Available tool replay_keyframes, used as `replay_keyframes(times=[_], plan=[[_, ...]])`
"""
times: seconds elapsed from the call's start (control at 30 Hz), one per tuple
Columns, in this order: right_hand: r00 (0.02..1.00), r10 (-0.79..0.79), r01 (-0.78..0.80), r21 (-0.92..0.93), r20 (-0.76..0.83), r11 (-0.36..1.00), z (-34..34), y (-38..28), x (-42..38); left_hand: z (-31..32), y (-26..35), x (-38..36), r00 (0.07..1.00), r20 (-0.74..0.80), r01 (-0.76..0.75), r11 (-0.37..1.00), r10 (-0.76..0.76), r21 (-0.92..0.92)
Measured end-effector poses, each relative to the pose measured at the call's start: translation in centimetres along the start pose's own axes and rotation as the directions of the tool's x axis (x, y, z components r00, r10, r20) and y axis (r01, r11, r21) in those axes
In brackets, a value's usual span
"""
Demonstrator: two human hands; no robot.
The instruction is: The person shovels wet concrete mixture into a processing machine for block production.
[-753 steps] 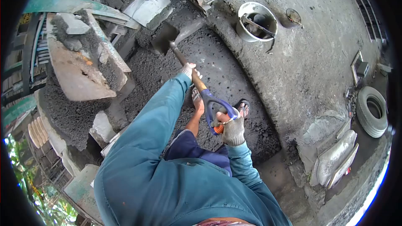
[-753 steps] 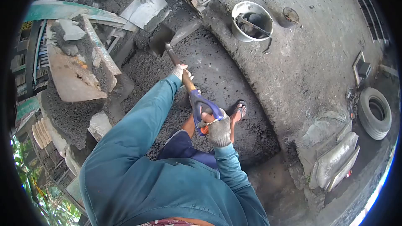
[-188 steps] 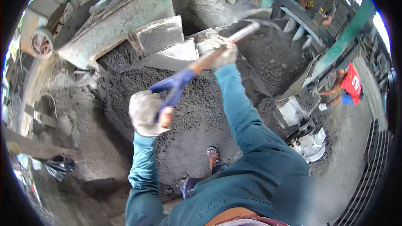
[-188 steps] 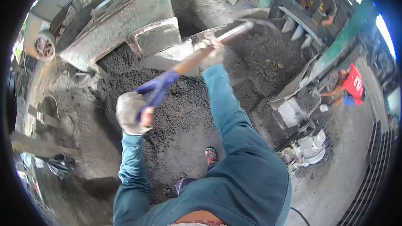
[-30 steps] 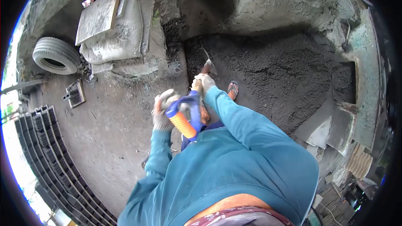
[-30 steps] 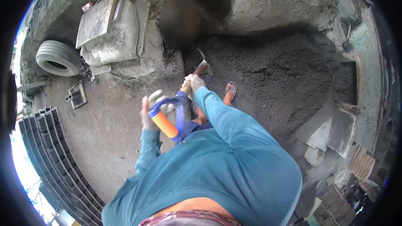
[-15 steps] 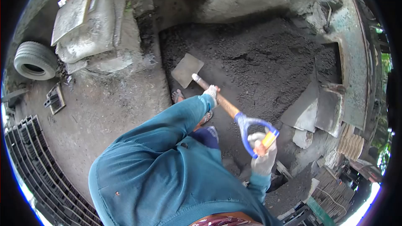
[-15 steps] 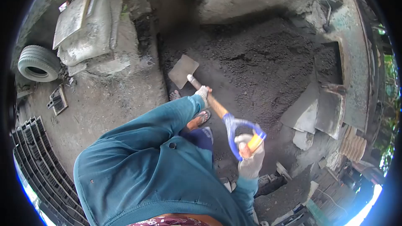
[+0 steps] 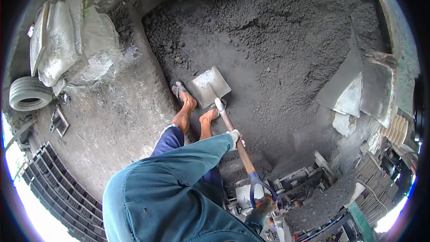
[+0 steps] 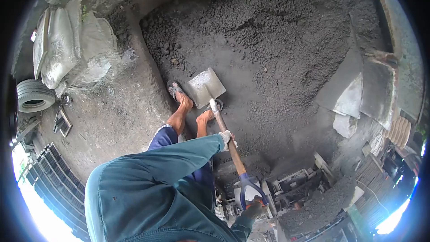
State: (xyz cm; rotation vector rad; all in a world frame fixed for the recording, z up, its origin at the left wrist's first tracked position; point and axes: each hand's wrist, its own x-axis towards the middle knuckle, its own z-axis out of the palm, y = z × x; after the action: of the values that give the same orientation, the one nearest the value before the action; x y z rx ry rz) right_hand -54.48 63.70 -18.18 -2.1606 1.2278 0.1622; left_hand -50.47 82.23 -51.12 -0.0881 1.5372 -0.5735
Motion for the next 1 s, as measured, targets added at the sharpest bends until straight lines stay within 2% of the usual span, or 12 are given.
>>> replay_keyframes(times=[0.1,0.33,0.37,0.43,0.47,0.5,0.53,0.57,0.63,0.83,0.93,1.0], plan=[[0.966,0.171,-0.181,-0.032,-0.193,0.983,1.3,4.0,3.7,-0.3,-0.7,0.1,0.998,-0.018,-0.066,0.997,0.067,0.029],[0.984,0.168,-0.174,0.125,0.060,0.977,7.2,11.7,9.5,-2.0,5.2,3.3,0.968,-0.107,-0.224,0.974,0.227,0.031],[0.980,0.187,-0.193,-0.100,-0.061,0.976,9.9,10.4,8.4,-2.6,7.1,3.1,0.951,-0.126,-0.279,0.959,0.282,0.040],[0.948,0.308,-0.297,-0.125,0.079,0.947,15.4,7.9,5.4,-3.4,11.4,1.4,0.810,-0.220,-0.548,0.835,0.544,0.051],[0.927,0.356,-0.337,-0.148,0.121,0.930,18.6,6.4,3.4,-4.8,14.9,1.6,0.845,-0.154,-0.507,0.859,0.512,0.074],[0.865,0.440,-0.426,-0.110,0.241,0.898,21.2,10.1,4.6,-10.6,18.8,14.0,0.680,-0.359,-0.444,0.749,0.639,0.492],[0.896,0.365,-0.386,0.035,0.252,0.922,24.2,9.2,1.6,-10.0,22.0,8.4,0.738,-0.397,-0.375,0.821,0.546,0.430],[0.786,0.471,-0.558,0.130,0.401,0.820,26.4,14.7,3.0,-11.3,24.5,8.0,0.852,-0.291,-0.374,0.896,0.434,0.241],[0.745,0.485,-0.589,0.113,0.458,0.800,28.8,22.7,2.0,-13.3,26.5,6.5,0.857,-0.244,-0.398,0.884,0.453,0.243],[0.722,0.581,-0.644,0.057,0.377,0.763,29.7,16.9,-6.6,-15.8,28.3,3.6,0.731,-0.246,-0.585,0.771,0.636,0.252],[0.620,0.573,-0.717,0.091,0.536,0.691,31.3,15.8,-9.7,-15.2,32.3,0.2,0.576,-0.387,-0.589,0.694,0.720,0.415],[0.597,0.415,-0.657,0.122,0.687,0.744,33.4,12.5,-13.4,-16.4,37.0,-1.7,0.591,-0.355,-0.552,0.684,0.724,0.477]])
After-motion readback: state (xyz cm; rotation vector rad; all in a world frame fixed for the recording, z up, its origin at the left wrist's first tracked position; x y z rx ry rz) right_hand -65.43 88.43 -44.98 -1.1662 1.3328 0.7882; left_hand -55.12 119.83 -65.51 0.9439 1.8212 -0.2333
